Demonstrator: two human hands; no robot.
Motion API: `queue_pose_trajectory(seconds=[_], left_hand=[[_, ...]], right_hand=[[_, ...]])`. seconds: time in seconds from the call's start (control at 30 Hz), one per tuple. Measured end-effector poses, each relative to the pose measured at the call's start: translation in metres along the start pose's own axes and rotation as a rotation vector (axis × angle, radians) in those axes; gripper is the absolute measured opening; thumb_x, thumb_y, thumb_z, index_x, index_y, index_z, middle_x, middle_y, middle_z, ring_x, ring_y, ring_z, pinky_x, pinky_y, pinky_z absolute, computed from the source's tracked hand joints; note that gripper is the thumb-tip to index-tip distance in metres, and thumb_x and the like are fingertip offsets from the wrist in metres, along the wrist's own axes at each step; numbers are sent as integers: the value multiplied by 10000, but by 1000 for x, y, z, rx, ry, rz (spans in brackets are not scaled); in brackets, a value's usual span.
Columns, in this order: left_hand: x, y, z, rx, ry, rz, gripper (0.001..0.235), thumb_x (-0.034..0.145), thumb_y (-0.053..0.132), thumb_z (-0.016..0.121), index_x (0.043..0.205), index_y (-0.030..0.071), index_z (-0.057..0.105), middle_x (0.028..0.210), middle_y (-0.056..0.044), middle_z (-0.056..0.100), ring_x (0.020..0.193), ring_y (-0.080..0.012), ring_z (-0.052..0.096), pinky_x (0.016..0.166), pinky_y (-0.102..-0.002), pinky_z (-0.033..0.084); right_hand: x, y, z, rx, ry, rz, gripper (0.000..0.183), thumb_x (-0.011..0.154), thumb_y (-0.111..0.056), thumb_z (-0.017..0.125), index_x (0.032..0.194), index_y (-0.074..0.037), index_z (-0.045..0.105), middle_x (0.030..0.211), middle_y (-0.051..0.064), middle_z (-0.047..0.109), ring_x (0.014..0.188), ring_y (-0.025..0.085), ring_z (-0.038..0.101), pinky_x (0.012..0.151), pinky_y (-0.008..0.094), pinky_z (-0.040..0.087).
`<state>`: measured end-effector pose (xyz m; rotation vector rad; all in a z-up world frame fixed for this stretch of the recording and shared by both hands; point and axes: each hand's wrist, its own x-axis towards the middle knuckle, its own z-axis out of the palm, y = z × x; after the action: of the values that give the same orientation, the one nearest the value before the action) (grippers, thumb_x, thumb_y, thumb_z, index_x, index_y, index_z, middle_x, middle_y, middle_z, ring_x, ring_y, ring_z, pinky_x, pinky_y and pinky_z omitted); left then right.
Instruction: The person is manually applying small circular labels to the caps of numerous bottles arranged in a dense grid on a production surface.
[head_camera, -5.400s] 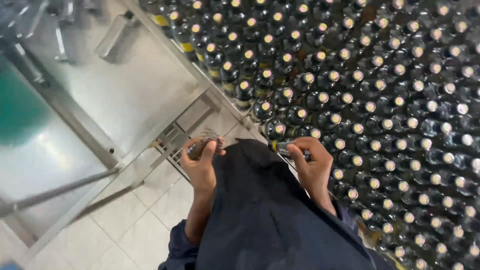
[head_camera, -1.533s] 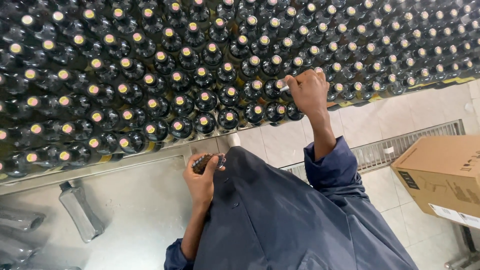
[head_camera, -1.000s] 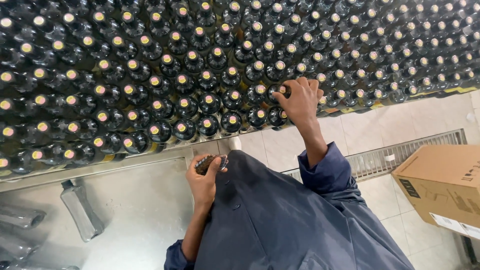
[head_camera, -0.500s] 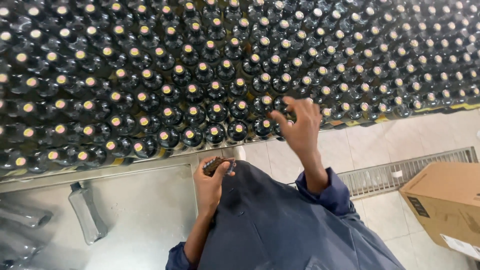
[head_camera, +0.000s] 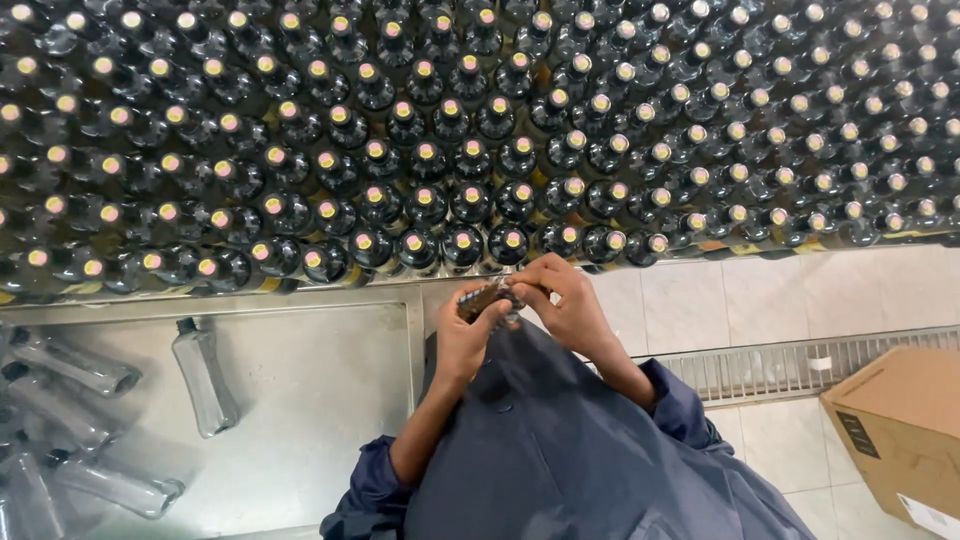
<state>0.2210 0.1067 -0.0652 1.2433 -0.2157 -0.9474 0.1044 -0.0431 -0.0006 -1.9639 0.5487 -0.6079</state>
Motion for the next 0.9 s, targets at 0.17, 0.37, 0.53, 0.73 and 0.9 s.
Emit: queue_pose_trajectory(seconds=[0.17,0.37,0.53,0.73,0.9], left_hand=[[-8,28,9,45,17,33,413,929,257,929,1194,1,741,1053,-252,796,990,-364,801,818,-552,668],[-11,38,7,49,22,60,305,980,180,873,1175,-15,742,1038,-256,793,925,-361,815,772,-513,726],[-9,47,13,28,36,38,229,945,86,873,1104,-30,756,1032,-271,804,915,-335,820,730,-423,752],[-6,44,11,64,24,69,176,943,77,878,1063,-7,780,991,-274,804,845,-322,826,679,-411,763],[-5,36,1,48,45,118,189,1006,141,828,1123,4,771,996,-258,803,793,-261,823,690,-397,742]], right_hand=[[5,-8,3,-6,56,22,156,1000,-90,812,1145,-84,869,975,77,770,761,194,723,695,323,579],[17,-29,-5,32,-93,68,200,1002,-92,811,1196,-51,841,930,145,762,763,257,710,703,413,581],[20,-27,-2,53,-90,75,150,971,-132,858,1108,-71,866,923,115,773,737,211,695,705,397,573],[26,-28,-9,39,-126,60,167,972,-92,851,1136,-62,848,958,138,809,808,254,749,751,430,595],[44,8,-43,-146,119,-92,58,961,-112,891,983,-82,846,1031,96,801,913,276,773,759,367,609]])
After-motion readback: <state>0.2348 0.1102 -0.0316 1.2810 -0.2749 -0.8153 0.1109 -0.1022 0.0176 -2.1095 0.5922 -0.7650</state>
